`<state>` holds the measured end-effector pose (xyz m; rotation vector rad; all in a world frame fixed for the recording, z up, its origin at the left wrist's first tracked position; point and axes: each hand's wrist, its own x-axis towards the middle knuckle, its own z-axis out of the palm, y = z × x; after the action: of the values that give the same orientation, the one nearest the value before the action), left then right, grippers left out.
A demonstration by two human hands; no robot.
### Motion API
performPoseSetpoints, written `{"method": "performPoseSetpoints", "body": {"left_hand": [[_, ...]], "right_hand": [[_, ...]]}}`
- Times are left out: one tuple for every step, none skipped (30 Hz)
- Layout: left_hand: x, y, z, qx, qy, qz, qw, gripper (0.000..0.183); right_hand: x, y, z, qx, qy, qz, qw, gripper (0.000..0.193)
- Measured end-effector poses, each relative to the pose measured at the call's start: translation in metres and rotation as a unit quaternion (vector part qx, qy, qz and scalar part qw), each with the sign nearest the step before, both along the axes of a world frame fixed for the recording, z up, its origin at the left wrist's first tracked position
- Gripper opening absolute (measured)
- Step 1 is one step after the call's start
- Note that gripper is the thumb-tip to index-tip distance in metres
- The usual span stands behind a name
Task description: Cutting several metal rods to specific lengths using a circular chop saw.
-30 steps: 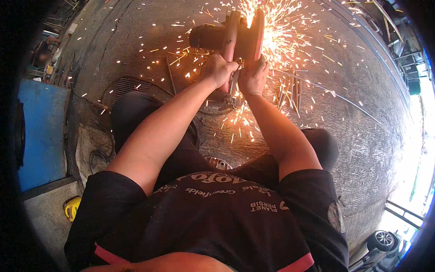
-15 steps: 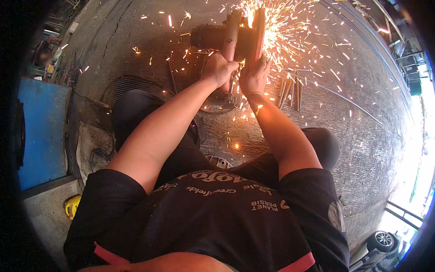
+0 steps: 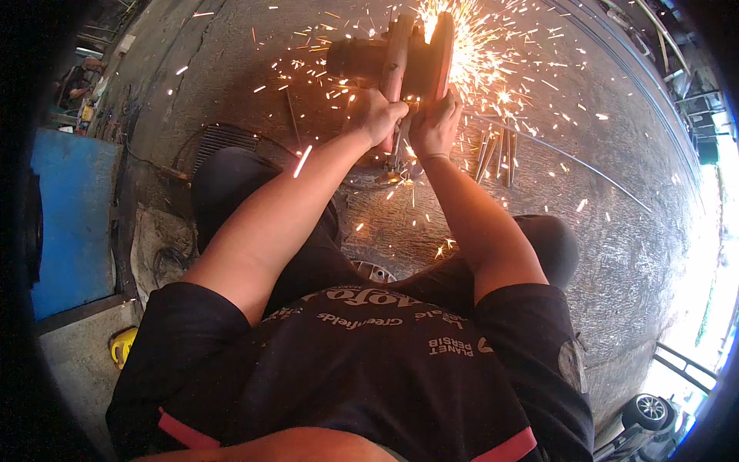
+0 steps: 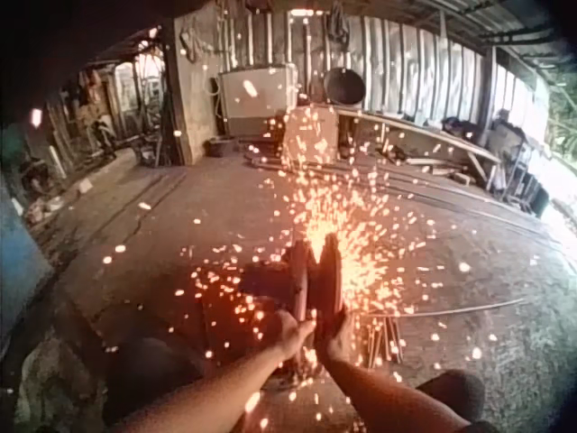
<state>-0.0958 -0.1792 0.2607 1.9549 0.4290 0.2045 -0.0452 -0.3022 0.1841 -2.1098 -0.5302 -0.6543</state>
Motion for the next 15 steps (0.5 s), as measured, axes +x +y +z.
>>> {"method": "performPoseSetpoints", "body": {"left_hand": [[0.0, -0.001, 0.001, 0.043, 0.012, 0.008, 0.999, 0.043], [0.0, -0.002, 0.004, 0.086, 0.024, 0.015, 0.996, 0.041], [0.0, -0.002, 0.007, 0.086, 0.025, 0.014, 0.996, 0.041], [-0.001, -0.002, 0.01, 0.061, 0.049, -0.002, 0.997, 0.04], [-0.001, -0.001, 0.01, 0.036, 0.072, -0.017, 0.997, 0.039], [-0.001, 0.0, 0.01, 0.036, 0.072, -0.017, 0.997, 0.039], [-0.001, 0.0, 0.009, 0.029, 0.073, -0.021, 0.997, 0.039], [-0.001, 0.0, 0.01, 0.021, 0.074, -0.025, 0.997, 0.039], [-0.002, -0.001, 0.01, 0.021, 0.075, -0.024, 0.997, 0.039], [-0.003, -0.003, 0.01, 0.05, 0.034, -0.001, 0.998, 0.04], [-0.004, -0.004, 0.01, 0.079, -0.009, 0.023, 0.997, 0.042], [-0.002, -0.003, 0.006, 0.08, -0.01, 0.024, 0.996, 0.042], [-0.001, -0.002, 0.0, 0.088, -0.026, 0.03, 0.995, 0.042], [0.0, 0.0, -0.005, 0.095, -0.042, 0.037, 0.994, 0.042], [-0.005, -0.005, 0.011, 0.094, -0.039, 0.036, 0.994, 0.042]], "right_hand": [[0.0, -0.001, -0.001, 0.0, 0.001, 0.0, 1.0, 0.062], [0.0, -0.002, -0.002, -0.003, 0.003, -0.001, 1.0, 0.062], [0.0, -0.003, -0.002, -0.006, 0.006, -0.001, 1.0, 0.063], [0.001, -0.004, -0.003, -0.006, 0.007, -0.002, 1.0, 0.063], [0.003, -0.003, -0.002, -0.013, -0.02, 0.002, 1.0, 0.063], [0.004, -0.002, -0.001, -0.02, -0.047, 0.005, 0.999, 0.064], [0.003, -0.002, -0.001, -0.02, -0.047, 0.005, 0.999, 0.064], [0.001, -0.002, 0.0, -0.011, -0.021, 0.001, 1.0, 0.064], [0.0, -0.003, 0.0, -0.003, 0.005, -0.003, 1.0, 0.064], [-0.001, -0.003, 0.001, -0.003, 0.005, -0.003, 1.0, 0.064], [0.0, -0.001, 0.003, -0.002, -0.011, -0.003, 1.0, 0.063], [0.0, 0.0, 0.004, 0.0, -0.028, -0.004, 1.0, 0.063], [-0.002, 0.0, 0.006, 0.0, -0.029, -0.002, 1.0, 0.063], [-0.004, 0.0, 0.008, -0.03, -0.041, 0.001, 0.999, 0.062], [-0.005, -0.004, 0.007, -0.06, -0.05, 0.0, 0.997, 0.062]]}}
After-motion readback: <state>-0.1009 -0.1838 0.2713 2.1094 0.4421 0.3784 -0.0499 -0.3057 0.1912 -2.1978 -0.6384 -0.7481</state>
